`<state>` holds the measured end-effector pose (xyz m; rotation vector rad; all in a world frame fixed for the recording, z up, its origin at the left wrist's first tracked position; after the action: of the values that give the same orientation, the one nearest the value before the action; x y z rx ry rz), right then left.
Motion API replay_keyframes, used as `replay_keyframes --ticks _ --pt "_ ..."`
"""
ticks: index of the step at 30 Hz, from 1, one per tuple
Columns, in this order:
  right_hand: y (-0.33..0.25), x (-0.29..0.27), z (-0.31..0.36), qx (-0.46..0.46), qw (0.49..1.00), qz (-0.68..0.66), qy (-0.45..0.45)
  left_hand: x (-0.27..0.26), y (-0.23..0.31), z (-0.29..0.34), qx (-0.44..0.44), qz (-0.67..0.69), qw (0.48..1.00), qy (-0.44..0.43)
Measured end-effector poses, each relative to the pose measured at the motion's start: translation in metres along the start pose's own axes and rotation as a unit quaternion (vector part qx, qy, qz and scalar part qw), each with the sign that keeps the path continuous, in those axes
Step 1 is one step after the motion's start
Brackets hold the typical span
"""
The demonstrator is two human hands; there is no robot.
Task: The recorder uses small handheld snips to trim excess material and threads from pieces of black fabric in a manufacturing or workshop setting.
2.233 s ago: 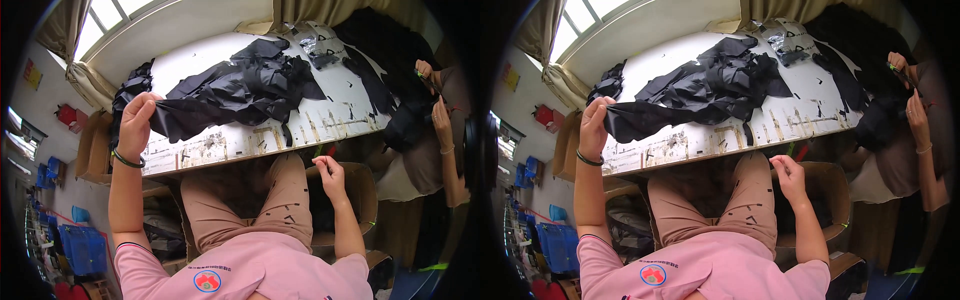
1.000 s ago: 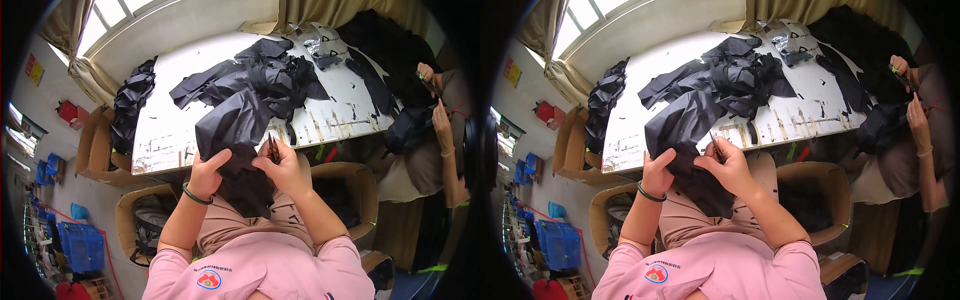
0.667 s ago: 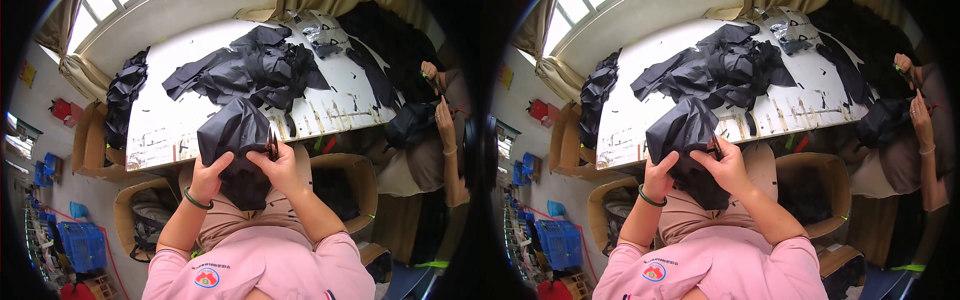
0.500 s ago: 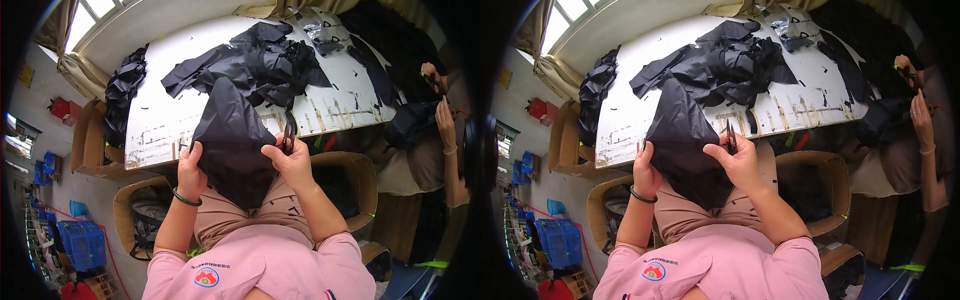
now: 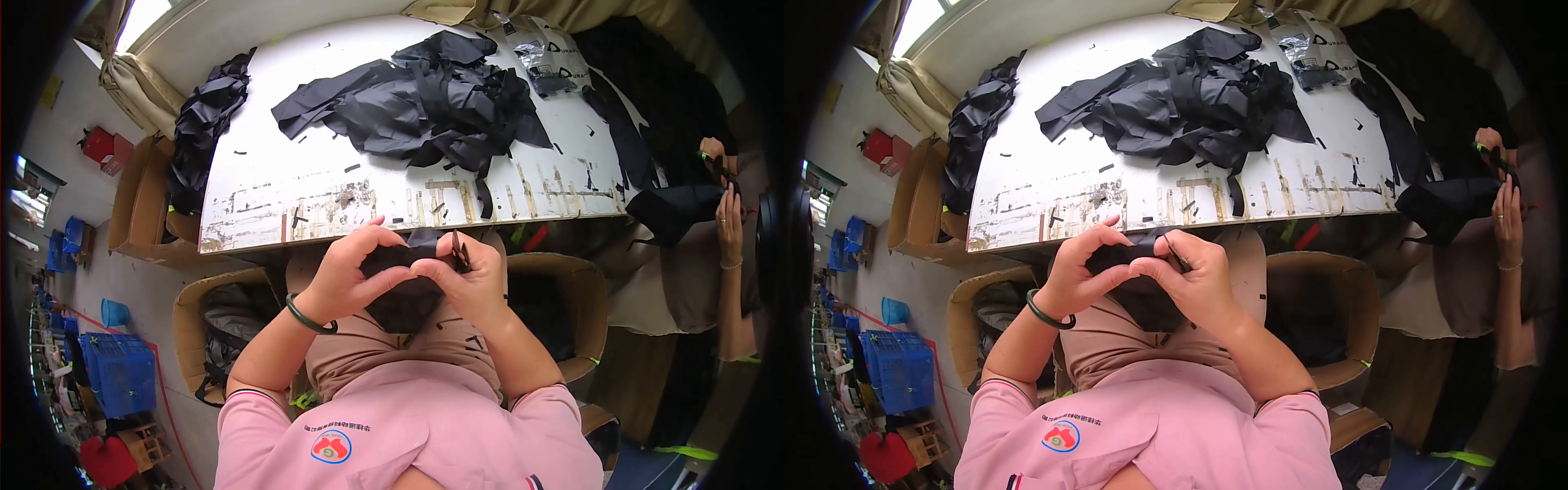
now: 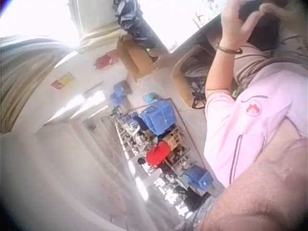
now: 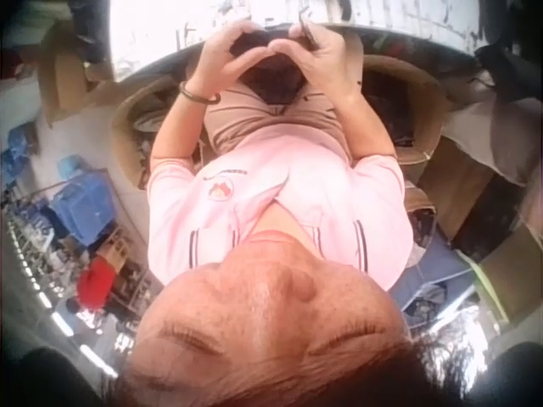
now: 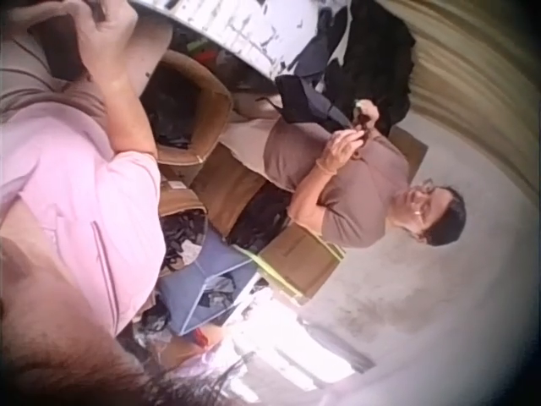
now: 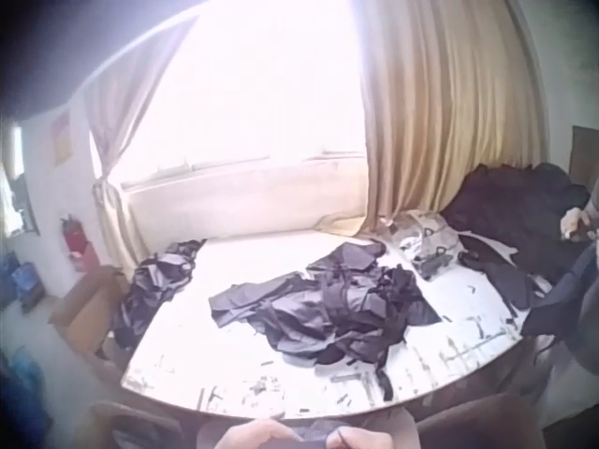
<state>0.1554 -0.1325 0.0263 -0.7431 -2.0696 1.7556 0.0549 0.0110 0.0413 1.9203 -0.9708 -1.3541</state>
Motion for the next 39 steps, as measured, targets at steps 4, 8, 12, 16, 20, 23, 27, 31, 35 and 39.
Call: replay_keyframes --ticks 4,8,12,16,20,23,27,31,35,39 --pt "0.010 -0.003 0.006 -0.009 0.996 -0.083 0.043 0.007 -0.008 0.004 -0.054 0.121 0.991 -0.020" --pt "0.009 -0.011 0.008 0.010 0.999 0.006 0.030 0.008 -0.009 0.006 -0.084 0.153 0.984 -0.036" --pt "-0.024 -0.020 0.003 -0.080 0.991 0.103 0.030 0.003 -0.003 0.003 -0.070 0.123 0.988 -0.055" --pt "-0.024 -0.009 -0.001 -0.062 0.969 0.206 -0.118 0.000 0.010 -0.002 -0.036 0.096 0.993 -0.064" --pt "-0.023 -0.016 0.003 -0.060 0.968 0.186 -0.158 -0.013 0.009 -0.003 -0.015 0.034 0.991 -0.130" --pt "-0.019 -0.017 0.004 -0.071 0.979 0.044 -0.186 -0.028 -0.015 0.001 -0.023 0.120 0.973 -0.194" --pt "-0.029 0.003 -0.003 -0.154 0.956 -0.080 -0.235 -0.009 -0.044 0.008 -0.110 0.420 0.886 -0.161" --pt "-0.033 0.029 -0.011 -0.230 0.936 -0.101 -0.247 0.056 -0.061 0.003 -0.132 0.535 0.814 -0.184" --pt "-0.031 0.011 -0.011 -0.189 0.959 -0.059 -0.202 0.066 -0.058 -0.003 -0.136 0.448 0.875 -0.123" --pt "-0.019 -0.012 -0.006 -0.138 0.984 0.007 -0.116 0.018 -0.051 0.004 -0.114 0.294 0.944 0.094"
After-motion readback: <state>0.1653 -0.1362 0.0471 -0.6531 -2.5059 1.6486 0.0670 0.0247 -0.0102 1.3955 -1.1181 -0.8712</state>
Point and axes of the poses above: each hand's wrist, its own z-axis away from the middle knuckle, its own x-axis out of the palm, y = z × x, the point moved 5 cm from there along -z, towards the middle knuckle, and after that the axes turned 8 degrees about -y, right-handed, at the moved point
